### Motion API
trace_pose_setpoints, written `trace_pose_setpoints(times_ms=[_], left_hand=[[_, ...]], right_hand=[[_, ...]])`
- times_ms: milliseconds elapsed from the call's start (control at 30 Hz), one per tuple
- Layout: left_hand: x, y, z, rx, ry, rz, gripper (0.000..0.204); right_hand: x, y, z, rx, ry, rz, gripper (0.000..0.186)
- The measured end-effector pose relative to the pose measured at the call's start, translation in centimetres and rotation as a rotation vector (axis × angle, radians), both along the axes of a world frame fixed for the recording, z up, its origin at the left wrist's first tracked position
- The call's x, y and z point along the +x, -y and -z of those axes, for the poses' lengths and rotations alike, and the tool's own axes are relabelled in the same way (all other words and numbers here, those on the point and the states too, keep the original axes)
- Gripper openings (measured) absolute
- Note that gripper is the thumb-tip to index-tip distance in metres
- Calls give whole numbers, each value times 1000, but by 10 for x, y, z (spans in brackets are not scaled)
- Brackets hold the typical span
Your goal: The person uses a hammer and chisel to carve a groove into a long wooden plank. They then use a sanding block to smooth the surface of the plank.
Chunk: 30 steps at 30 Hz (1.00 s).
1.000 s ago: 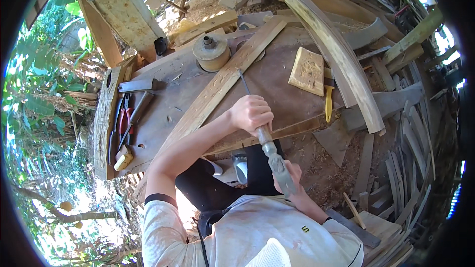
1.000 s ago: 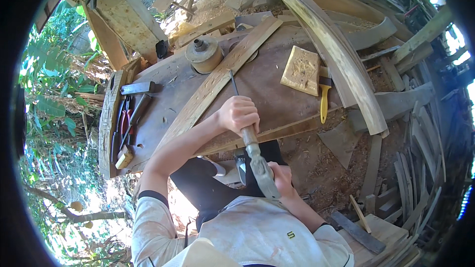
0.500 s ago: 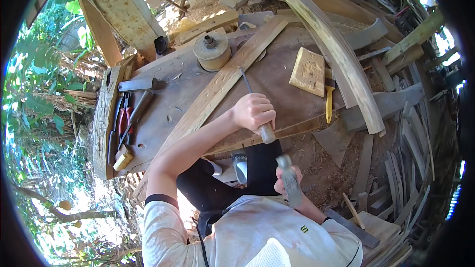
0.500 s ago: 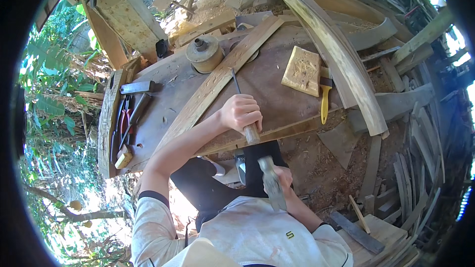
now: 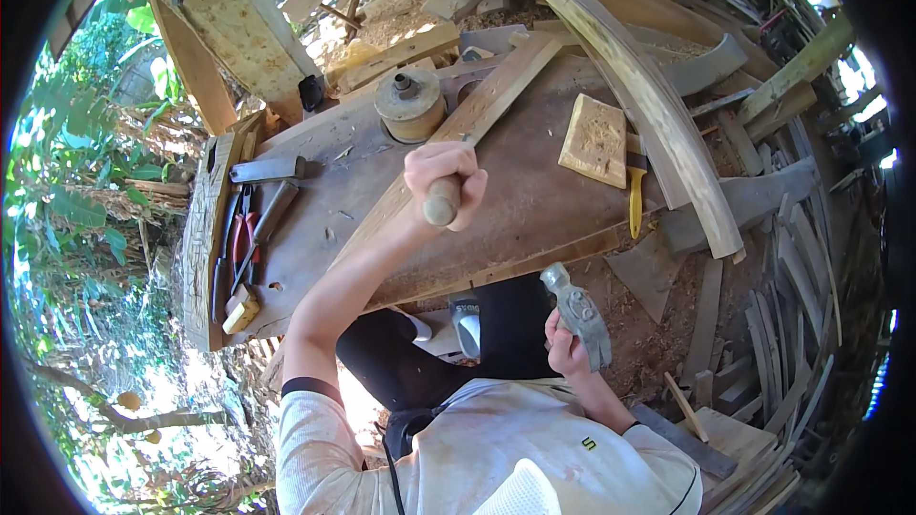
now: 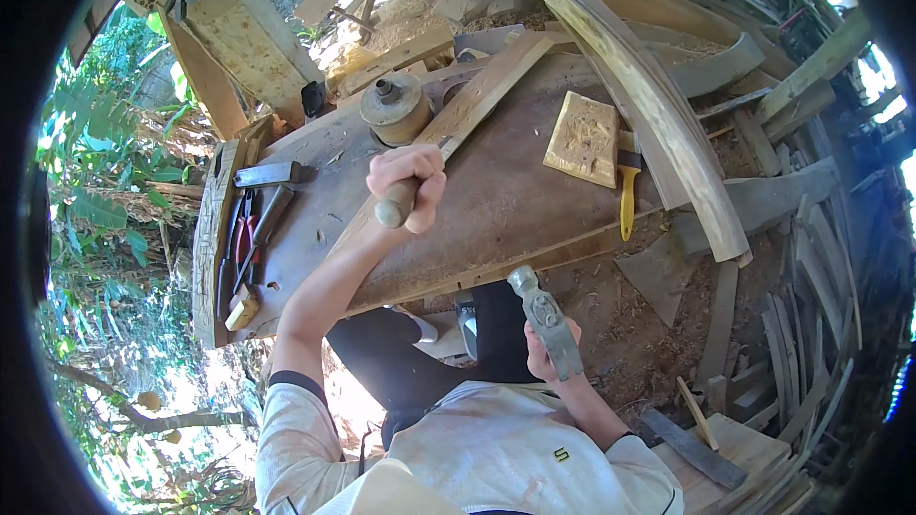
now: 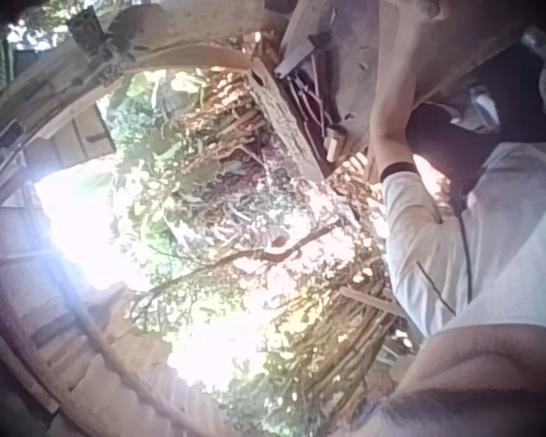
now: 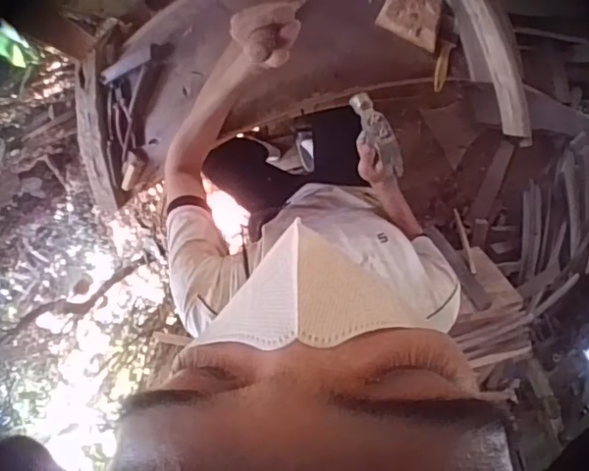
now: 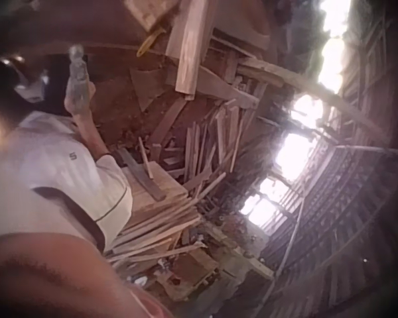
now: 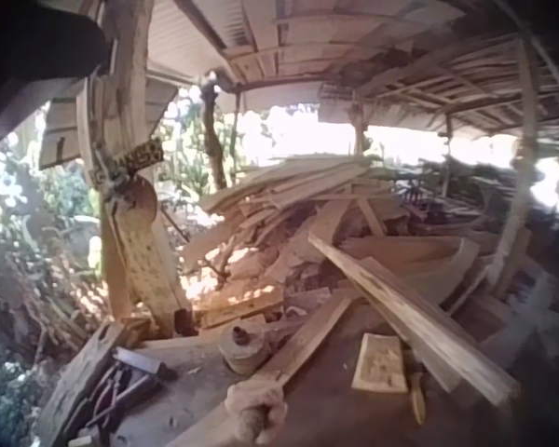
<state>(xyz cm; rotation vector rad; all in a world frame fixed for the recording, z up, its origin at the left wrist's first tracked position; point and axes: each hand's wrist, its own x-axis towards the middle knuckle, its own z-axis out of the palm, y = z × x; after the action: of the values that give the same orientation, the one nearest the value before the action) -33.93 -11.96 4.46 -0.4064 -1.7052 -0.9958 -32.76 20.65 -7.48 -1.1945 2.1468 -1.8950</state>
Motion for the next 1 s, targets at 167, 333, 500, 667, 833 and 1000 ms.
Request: trace_pose_setpoints(times_ms=[167, 333, 500, 667, 833, 1000], left_hand=[[4, -9, 8, -243, -33, 86, 22], [3, -13, 15, -458, 84, 131, 27], [5, -2, 24, -441, 166, 95, 27], [4, -5, 25, -446, 145, 169, 30], [3, -16, 23, -418, 130, 225, 28], [3, -17, 16, -376, 201, 209, 24]], right_hand=[[-3, 7, -12, -6, -37, -37, 8], [0, 7, -6, -46, 4, -25, 10], [-2, 10, -10, -27, 28, -36, 12], [0, 8, -9, -19, 102, -70, 11], [-6, 4, -10, 65, 73, -143, 14], [-9, 8, -28, 108, 3, -124, 19]])
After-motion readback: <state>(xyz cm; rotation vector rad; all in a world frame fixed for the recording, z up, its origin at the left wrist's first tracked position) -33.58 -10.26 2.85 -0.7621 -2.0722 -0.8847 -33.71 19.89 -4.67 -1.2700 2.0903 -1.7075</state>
